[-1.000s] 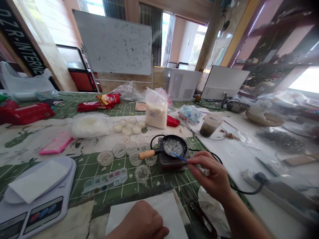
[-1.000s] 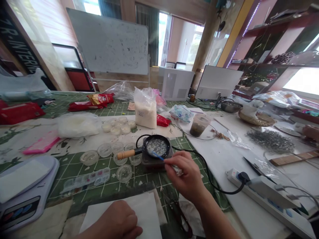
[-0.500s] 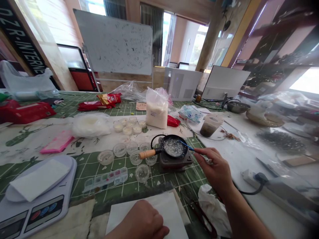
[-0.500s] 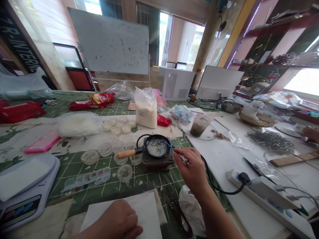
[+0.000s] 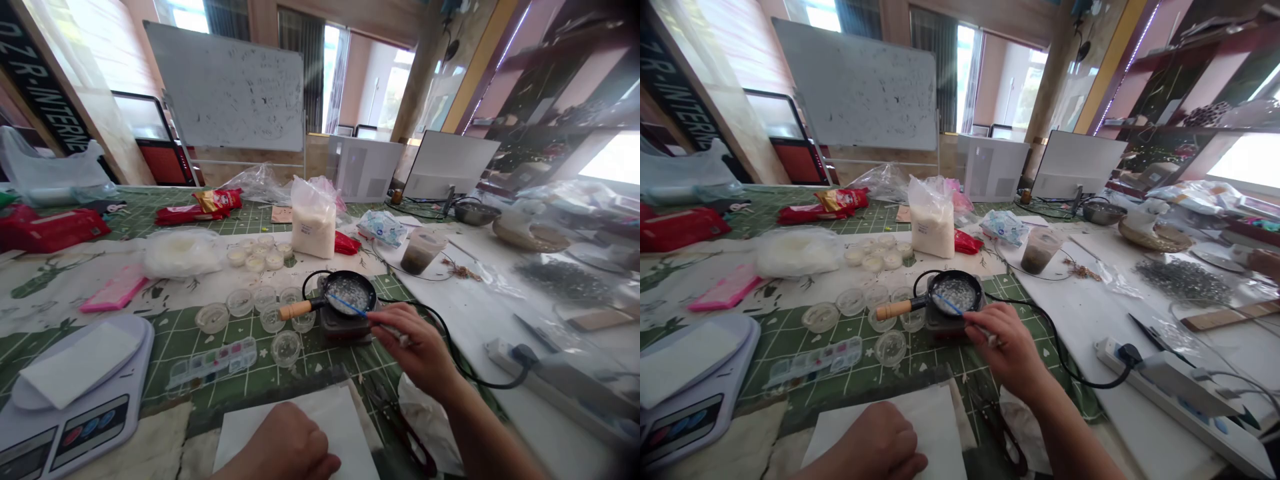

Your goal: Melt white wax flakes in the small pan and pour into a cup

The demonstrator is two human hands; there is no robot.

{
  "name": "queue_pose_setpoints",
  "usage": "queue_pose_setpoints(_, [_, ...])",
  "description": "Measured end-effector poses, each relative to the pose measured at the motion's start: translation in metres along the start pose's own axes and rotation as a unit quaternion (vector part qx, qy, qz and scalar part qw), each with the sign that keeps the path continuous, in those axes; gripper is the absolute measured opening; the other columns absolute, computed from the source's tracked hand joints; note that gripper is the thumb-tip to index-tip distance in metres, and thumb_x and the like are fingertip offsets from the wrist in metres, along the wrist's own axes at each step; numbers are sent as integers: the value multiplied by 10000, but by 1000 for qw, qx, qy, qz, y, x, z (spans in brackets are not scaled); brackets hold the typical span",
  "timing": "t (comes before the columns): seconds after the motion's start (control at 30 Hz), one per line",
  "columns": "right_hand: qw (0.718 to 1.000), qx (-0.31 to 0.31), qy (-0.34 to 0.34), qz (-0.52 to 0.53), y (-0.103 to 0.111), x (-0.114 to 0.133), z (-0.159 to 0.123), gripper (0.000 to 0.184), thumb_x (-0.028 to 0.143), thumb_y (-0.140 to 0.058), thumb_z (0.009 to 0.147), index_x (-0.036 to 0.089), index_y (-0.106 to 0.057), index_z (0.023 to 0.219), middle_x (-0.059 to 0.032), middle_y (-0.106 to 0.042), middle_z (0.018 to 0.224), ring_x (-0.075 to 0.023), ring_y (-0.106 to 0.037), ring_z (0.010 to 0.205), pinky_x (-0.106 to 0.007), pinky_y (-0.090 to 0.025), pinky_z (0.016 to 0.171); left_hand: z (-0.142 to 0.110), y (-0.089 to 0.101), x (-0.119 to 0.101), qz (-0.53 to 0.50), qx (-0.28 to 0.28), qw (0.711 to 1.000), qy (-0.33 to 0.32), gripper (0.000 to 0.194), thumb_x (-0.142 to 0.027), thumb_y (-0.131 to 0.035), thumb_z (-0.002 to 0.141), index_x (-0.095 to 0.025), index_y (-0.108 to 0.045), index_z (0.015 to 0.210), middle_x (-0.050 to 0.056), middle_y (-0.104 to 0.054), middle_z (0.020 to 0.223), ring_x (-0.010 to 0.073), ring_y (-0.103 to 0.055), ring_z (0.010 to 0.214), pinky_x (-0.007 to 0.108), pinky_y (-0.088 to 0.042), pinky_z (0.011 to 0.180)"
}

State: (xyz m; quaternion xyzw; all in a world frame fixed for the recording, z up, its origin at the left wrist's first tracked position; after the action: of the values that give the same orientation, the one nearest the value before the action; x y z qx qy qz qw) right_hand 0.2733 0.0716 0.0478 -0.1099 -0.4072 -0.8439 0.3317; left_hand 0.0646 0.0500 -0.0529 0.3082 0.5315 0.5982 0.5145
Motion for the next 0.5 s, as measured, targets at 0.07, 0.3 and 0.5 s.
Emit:
queue_pose_setpoints(0.07, [997, -39, -56, -29, 4, -8, -1, 168, 223, -618, 881, 214, -699, 1028, -53, -717, 880, -205, -637, 850, -356, -529, 751, -1, 2, -1, -8, -9, 1000, 4, 254, -237, -601, 828, -185, -537, 588, -17, -605, 544, 144, -525, 471, 313, -250, 489])
queue_pose_setpoints(0.3, [999, 21, 16, 27, -4, 2, 0, 221, 176, -595, 884, 228, -680, 1081, -39, -714, 878, -191, -627, 866, -350, -533, 784, -2, 3, 0, -17, -28, 999, 10, 275, -257, -573, 858, -188, -524, 597, -17, -606, 559, 145, -525, 491, 312, -268, 503])
queue_pose_setpoints(0.5, [999, -16, -36, -22, 2, -4, 2, 204, 201, -573, 899, 220, -684, 1070, -50, -715, 869, -198, -639, 823, -367, -533, 767, -1, 2, -1, -8, -25, 1000, 3, 287, -249, -560, 864, -183, -518, 588, -9, -594, 539, 147, -517, 470, 308, -258, 489])
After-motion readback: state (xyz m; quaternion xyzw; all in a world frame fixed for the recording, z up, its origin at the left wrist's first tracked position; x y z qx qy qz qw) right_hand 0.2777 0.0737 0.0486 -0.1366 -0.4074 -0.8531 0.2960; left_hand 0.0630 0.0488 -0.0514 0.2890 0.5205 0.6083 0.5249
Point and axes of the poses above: each hand's wrist, its own z-axis towards the middle knuckle, its own y-axis out of the back of the hand, x = y × z, the point moved 5 cm from there along z, towards the middle knuckle
